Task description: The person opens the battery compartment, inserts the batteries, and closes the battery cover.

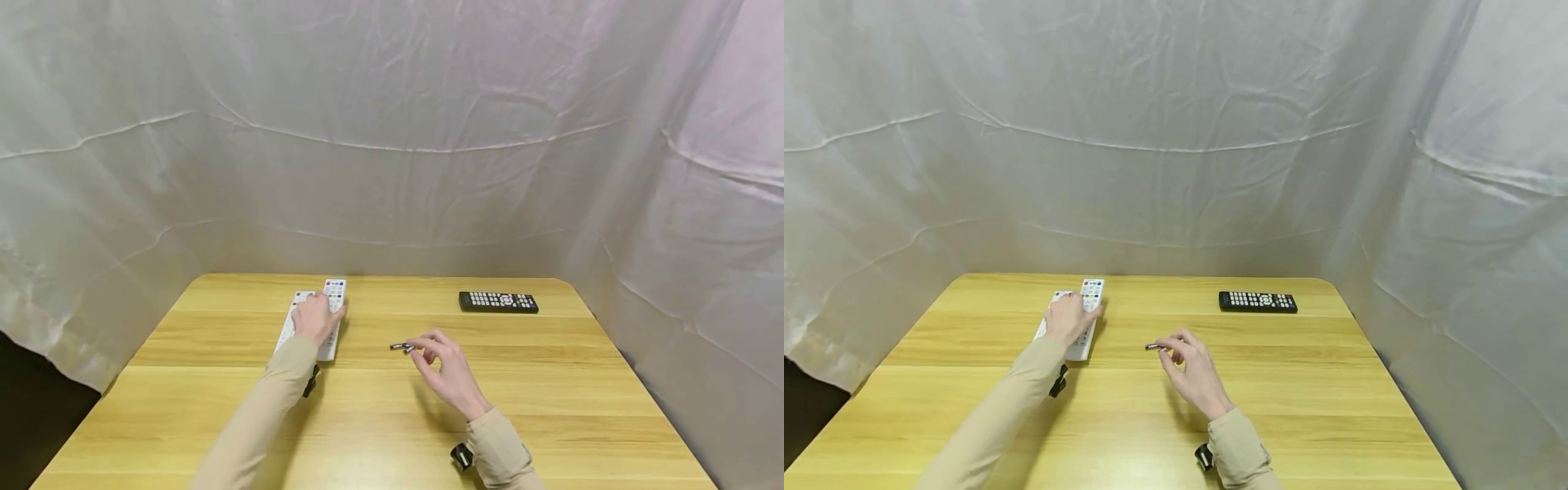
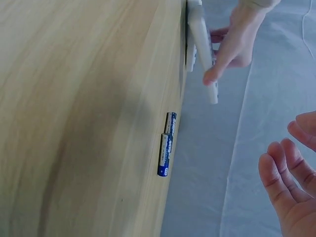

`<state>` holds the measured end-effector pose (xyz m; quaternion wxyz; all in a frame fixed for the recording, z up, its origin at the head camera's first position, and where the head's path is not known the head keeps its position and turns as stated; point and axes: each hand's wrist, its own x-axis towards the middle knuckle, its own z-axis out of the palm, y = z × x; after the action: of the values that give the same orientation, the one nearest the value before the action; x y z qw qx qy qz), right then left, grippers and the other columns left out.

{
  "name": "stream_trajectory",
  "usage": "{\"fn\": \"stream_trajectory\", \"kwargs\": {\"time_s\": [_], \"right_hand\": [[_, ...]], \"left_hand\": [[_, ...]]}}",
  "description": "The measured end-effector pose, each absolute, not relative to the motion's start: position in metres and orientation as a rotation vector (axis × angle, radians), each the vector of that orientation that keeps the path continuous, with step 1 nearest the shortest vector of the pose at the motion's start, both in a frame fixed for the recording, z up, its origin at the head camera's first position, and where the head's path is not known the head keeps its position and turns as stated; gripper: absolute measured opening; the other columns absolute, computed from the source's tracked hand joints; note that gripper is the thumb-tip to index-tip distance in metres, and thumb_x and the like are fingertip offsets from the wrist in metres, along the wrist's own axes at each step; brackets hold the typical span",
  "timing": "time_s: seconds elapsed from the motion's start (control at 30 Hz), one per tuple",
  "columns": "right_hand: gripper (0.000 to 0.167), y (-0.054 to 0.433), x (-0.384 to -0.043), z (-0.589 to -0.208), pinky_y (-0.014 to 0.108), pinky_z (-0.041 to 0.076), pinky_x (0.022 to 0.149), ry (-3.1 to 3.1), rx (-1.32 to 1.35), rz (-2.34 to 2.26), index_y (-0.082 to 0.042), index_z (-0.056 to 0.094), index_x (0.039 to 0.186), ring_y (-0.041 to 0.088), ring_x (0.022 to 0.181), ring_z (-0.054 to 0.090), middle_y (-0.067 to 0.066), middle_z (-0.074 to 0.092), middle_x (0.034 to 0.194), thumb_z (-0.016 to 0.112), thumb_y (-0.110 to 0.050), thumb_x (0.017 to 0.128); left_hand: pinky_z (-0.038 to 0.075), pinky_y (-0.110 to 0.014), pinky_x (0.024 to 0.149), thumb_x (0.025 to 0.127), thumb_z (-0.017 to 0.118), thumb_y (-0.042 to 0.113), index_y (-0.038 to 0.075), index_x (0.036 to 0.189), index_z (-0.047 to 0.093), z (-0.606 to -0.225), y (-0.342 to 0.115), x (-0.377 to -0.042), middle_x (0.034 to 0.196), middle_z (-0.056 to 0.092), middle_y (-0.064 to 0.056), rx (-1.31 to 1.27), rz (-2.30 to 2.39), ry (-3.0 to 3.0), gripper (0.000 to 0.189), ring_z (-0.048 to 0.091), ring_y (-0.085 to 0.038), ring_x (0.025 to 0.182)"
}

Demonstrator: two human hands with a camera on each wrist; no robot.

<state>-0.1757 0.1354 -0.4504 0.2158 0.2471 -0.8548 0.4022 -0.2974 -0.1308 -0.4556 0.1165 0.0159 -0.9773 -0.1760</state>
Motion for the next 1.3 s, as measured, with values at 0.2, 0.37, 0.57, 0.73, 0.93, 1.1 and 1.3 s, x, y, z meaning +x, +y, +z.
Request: {"fn": "stream_trajectory", "kwargs": {"time_s": [0.2,0.37,0.57,0.73,0.93,1.1,1.3], "right_hand": [[0.018,0.136,-0.176,-0.451,0.023,0.056,0.062,-2.369,0.687,1.11,-0.003,0.075,0.107,0.002,0.073,0.056,0.006,0.068,0.095,0.071,-0.002,0.089],[0.018,0.135,-0.176,-0.451,0.028,0.058,0.063,-2.367,0.686,1.107,-0.005,0.075,0.107,0.003,0.073,0.056,0.006,0.068,0.096,0.072,-0.002,0.089],[0.019,0.135,-0.174,-0.451,0.029,0.059,0.065,-2.382,0.682,1.102,-0.003,0.075,0.108,0.003,0.074,0.057,0.008,0.068,0.096,0.071,-0.003,0.089],[0.019,0.135,-0.174,-0.451,0.03,0.058,0.065,-2.389,0.675,1.104,-0.003,0.075,0.108,0.004,0.075,0.056,0.01,0.069,0.096,0.071,-0.003,0.09],[0.019,0.135,-0.174,-0.452,0.028,0.058,0.066,-2.392,0.673,1.101,-0.002,0.075,0.108,0.003,0.075,0.056,0.009,0.069,0.096,0.071,-0.003,0.09],[0.019,0.136,-0.173,-0.451,0.028,0.058,0.066,-2.395,0.671,1.092,-0.002,0.075,0.109,0.004,0.075,0.056,0.009,0.068,0.097,0.071,-0.003,0.09],[0.016,0.138,-0.173,-0.447,0.025,0.058,0.063,-2.38,0.642,1.101,-0.003,0.075,0.105,0.002,0.073,0.055,0.006,0.068,0.095,0.071,-0.003,0.09]], "left_hand": [[0.038,-0.024,0.044,0.087,0.075,0.05,0.004,0.077,0.058,-0.459,-0.129,-0.303,0.067,0.057,-0.007,0.053,-0.39,-2.878,0.05,0.048,-0.017,0.054],[0.035,-0.023,0.044,0.087,0.075,0.049,0.009,0.068,0.053,-0.463,-0.129,-0.306,0.062,0.05,-0.003,0.055,-0.331,-2.904,0.05,0.044,-0.015,0.053],[0.037,-0.024,0.043,0.088,0.074,0.049,0.01,0.063,0.051,-0.467,-0.128,-0.308,0.061,0.053,-0.005,0.067,-0.276,-2.918,0.052,0.046,-0.017,0.054],[0.039,-0.026,0.043,0.089,0.073,0.049,0.008,0.064,0.054,-0.469,-0.127,-0.31,0.062,0.054,-0.007,0.071,-0.246,-2.914,0.051,0.047,-0.019,0.055],[0.034,-0.024,0.042,0.09,0.072,0.048,0.01,0.059,0.049,-0.472,-0.125,-0.31,0.058,0.047,-0.004,0.083,-0.2,-2.927,0.054,0.043,-0.017,0.053],[0.035,-0.025,0.042,0.09,0.071,0.048,0.009,0.059,0.051,-0.473,-0.124,-0.311,0.058,0.046,-0.003,0.077,-0.174,-2.932,0.054,0.043,-0.017,0.053],[0.043,-0.028,0.042,0.09,0.07,0.051,0.007,0.065,0.059,-0.469,-0.122,-0.313,0.069,0.06,-0.01,0.078,-0.088,-2.949,0.052,0.049,-0.018,0.056]]}}
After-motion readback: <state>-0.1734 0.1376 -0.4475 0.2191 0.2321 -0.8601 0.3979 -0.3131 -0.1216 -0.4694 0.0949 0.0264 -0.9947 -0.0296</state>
